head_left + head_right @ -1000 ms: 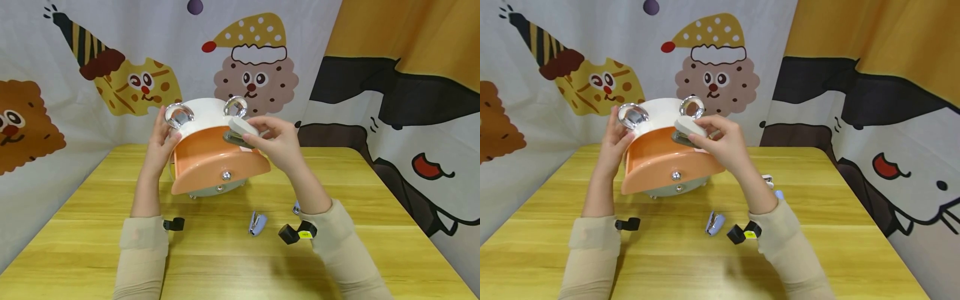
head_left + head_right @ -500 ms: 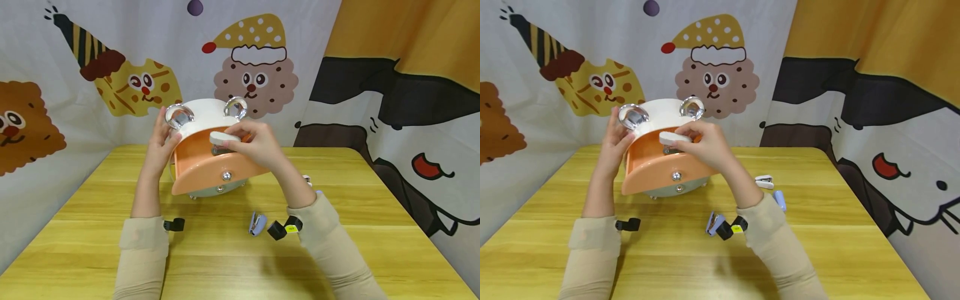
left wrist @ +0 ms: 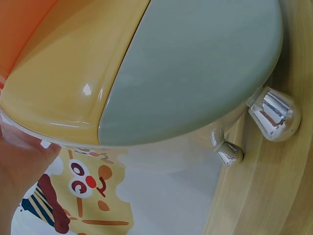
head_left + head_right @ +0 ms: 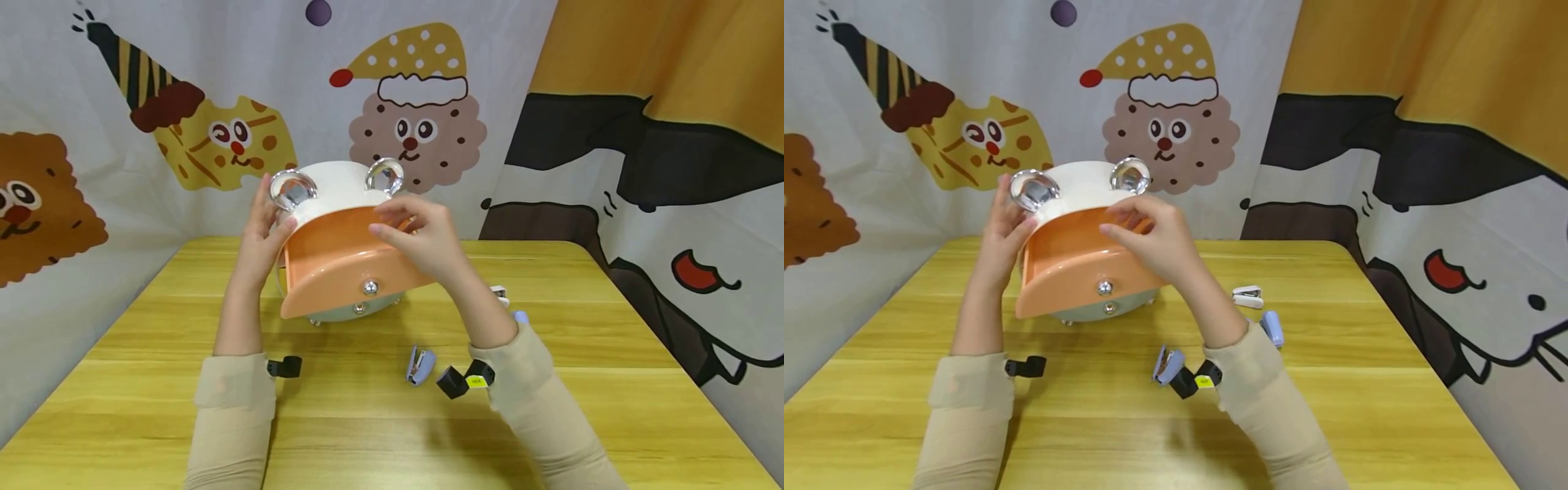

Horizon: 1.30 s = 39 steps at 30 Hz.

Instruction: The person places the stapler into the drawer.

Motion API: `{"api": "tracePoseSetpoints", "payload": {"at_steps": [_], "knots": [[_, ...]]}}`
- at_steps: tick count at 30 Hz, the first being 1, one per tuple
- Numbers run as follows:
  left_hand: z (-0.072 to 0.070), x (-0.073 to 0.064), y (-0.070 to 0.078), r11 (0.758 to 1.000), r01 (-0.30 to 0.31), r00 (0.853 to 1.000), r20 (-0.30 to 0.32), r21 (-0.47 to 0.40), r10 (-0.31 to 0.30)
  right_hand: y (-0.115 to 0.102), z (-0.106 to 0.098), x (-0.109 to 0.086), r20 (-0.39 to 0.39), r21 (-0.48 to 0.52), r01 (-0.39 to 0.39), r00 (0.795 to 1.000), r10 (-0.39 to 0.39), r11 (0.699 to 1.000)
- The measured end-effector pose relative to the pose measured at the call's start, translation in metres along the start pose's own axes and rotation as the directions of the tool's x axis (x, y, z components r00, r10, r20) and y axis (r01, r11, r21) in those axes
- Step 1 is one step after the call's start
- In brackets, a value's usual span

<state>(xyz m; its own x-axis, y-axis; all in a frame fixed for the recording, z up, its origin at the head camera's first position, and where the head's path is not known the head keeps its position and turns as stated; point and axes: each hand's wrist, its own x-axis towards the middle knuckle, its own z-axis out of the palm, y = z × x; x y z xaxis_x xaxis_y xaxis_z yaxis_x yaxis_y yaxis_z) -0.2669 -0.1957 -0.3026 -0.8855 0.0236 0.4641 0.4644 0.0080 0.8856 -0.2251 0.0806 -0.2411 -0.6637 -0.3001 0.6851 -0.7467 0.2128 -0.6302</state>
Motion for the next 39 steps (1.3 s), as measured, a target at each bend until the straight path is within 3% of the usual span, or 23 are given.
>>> {"api": "tracePoseSetpoints", "payload": {"at_steps": [8,14,29,36,39], "knots": [[-0.001,0.001,-0.001,1.0,-0.005,1.0,-0.001,0.007,0.005,-0.007,-0.009,-0.017,-0.118,-0.061,0.144,0.982,-0.15,0.988],[-0.001,0.001,-0.001,1.0,-0.002,1.0,0.006,0.006,0.001,-0.005,-0.015,-0.035,-0.153,-0.1,0.186,0.968,-0.2,0.977],[0.001,-0.001,0.003,1.0,-0.013,1.0,0.025,-0.01,0.013,0.008,-0.02,-0.092,-0.039,-0.16,0.13,0.99,-0.138,0.978],[0.001,0.0,0.002,1.0,-0.015,1.0,0.023,-0.007,0.016,0.02,-0.021,-0.115,-0.005,-0.214,0.038,0.999,-0.04,0.976],[0.001,0.0,0.001,1.0,-0.016,1.0,0.022,0.0,0.016,0.024,-0.02,-0.124,0.044,-0.234,-0.004,0.999,0.014,0.972]]}}
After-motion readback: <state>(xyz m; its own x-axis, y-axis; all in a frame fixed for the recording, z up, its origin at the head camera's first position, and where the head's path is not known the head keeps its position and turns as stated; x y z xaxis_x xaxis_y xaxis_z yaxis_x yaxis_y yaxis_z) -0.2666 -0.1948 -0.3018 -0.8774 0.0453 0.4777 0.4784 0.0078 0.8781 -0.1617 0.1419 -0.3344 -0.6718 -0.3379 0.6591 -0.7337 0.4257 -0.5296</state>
